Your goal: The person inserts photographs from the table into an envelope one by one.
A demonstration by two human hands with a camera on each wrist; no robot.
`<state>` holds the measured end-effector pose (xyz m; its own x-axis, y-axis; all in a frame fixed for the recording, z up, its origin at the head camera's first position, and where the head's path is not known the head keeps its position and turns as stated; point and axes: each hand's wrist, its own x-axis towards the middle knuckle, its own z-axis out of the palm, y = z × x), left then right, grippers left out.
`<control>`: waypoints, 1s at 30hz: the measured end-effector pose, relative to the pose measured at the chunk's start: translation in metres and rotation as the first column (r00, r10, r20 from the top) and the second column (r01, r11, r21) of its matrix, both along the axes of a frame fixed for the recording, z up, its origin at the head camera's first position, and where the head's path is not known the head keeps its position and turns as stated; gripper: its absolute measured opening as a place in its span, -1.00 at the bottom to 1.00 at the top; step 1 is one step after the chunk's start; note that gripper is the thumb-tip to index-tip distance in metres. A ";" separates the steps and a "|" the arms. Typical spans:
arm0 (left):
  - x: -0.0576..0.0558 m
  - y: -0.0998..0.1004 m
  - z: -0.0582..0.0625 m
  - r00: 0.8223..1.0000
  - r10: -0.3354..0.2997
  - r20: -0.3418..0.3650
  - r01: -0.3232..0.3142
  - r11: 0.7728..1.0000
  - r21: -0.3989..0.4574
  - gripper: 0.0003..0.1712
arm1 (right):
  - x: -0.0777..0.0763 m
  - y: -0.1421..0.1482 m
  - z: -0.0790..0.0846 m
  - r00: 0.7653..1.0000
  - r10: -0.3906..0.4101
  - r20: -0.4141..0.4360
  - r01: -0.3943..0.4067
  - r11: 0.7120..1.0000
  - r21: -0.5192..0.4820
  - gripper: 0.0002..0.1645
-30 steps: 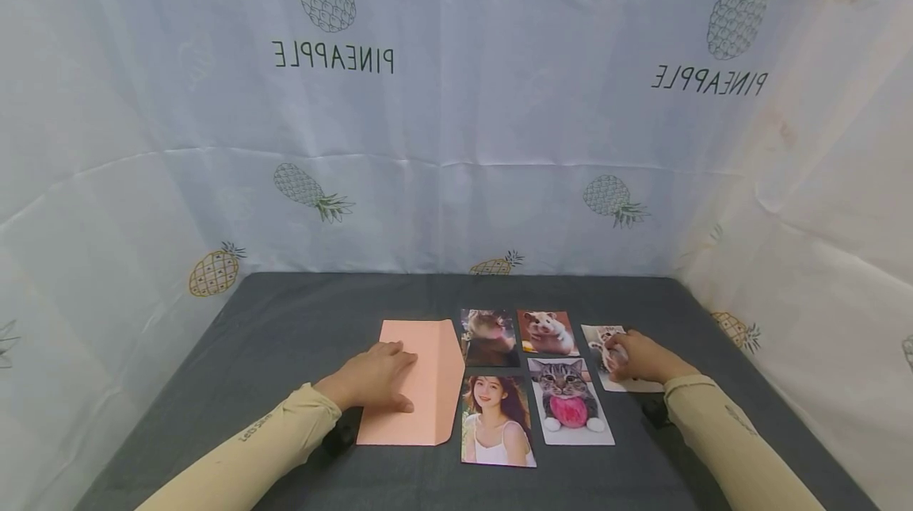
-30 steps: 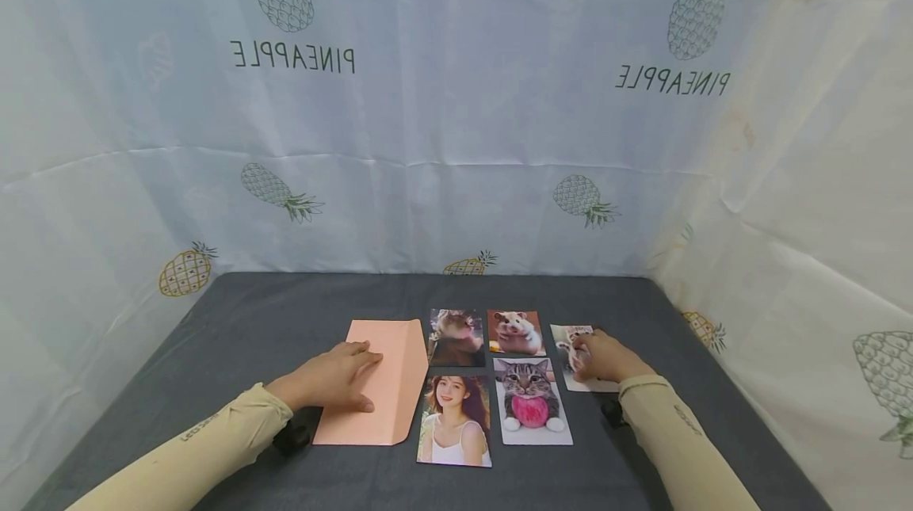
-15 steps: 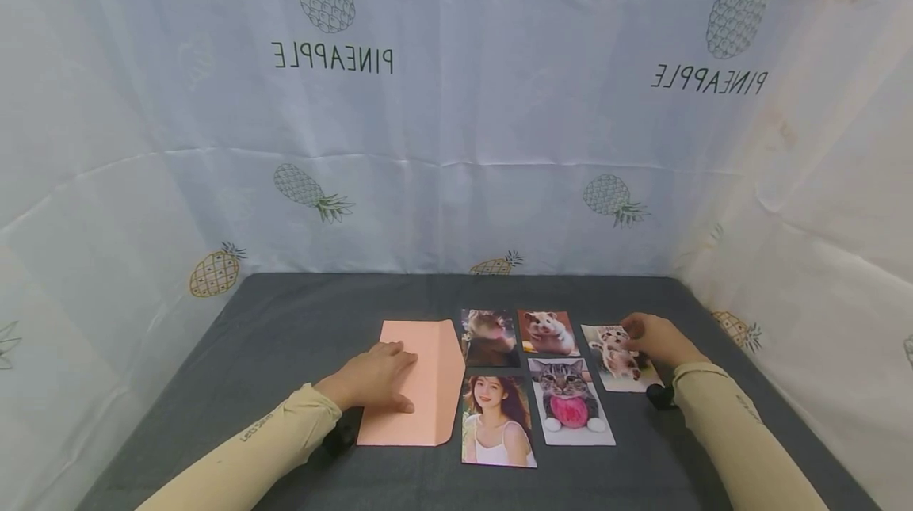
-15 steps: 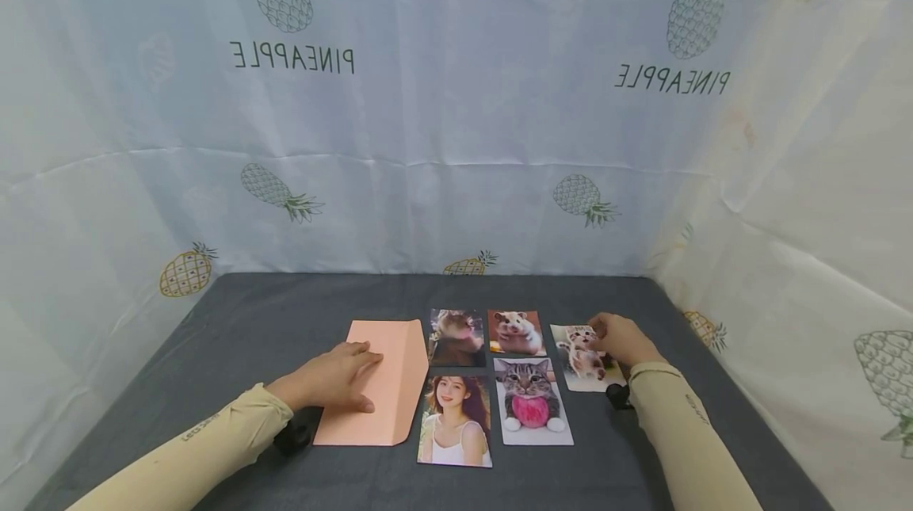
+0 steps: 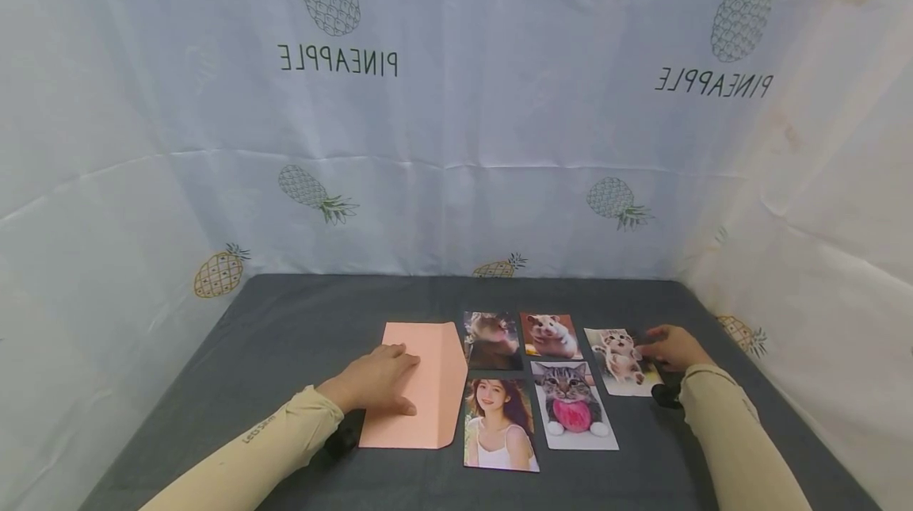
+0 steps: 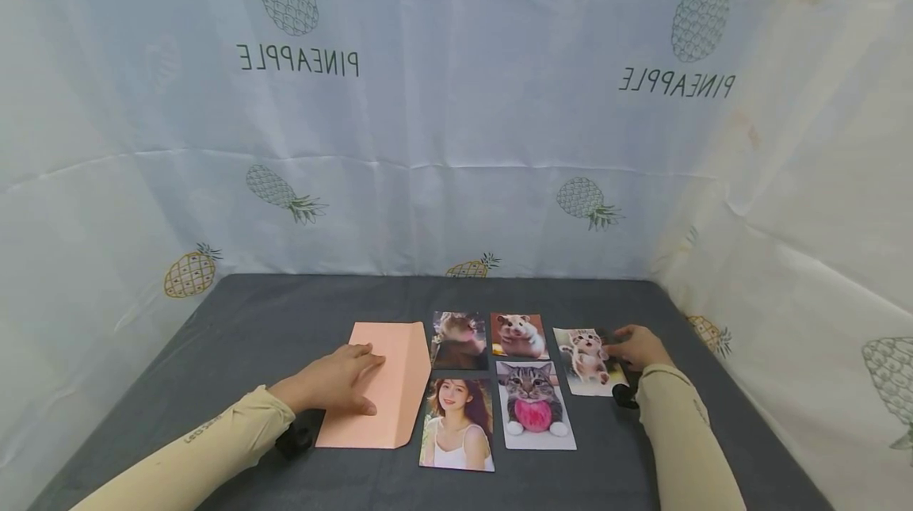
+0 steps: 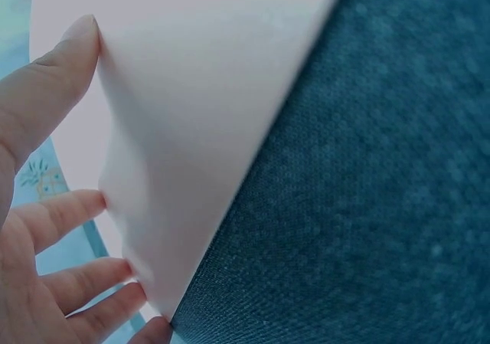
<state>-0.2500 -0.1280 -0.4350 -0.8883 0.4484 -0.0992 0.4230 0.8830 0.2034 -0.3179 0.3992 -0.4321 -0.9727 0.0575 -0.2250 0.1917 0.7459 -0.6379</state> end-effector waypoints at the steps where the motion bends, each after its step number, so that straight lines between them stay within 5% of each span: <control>1: 0.000 0.000 0.000 1.000 -0.001 -0.001 0.001 1.000 0.000 -0.09 | 0.000 0.000 -0.001 1.000 -0.001 -0.004 0.001 1.000 -0.003 -0.15; 14: 0.000 -0.001 -0.001 1.000 0.007 -0.003 -0.006 1.000 0.018 -0.09 | 0.004 -0.008 -0.008 0.998 0.021 -0.067 -0.014 0.994 0.108 -0.19; 21: -0.001 -0.002 -0.004 1.000 0.003 0.000 -0.003 1.000 0.018 -0.09 | 0.006 -0.011 -0.009 0.994 0.023 -0.105 -0.017 0.998 0.057 -0.26; 30: -0.003 -0.002 -0.007 1.000 0.011 0.003 -0.011 1.000 0.021 -0.08 | 0.013 -0.011 0.007 0.982 0.097 -0.160 -0.087 0.994 0.070 -0.36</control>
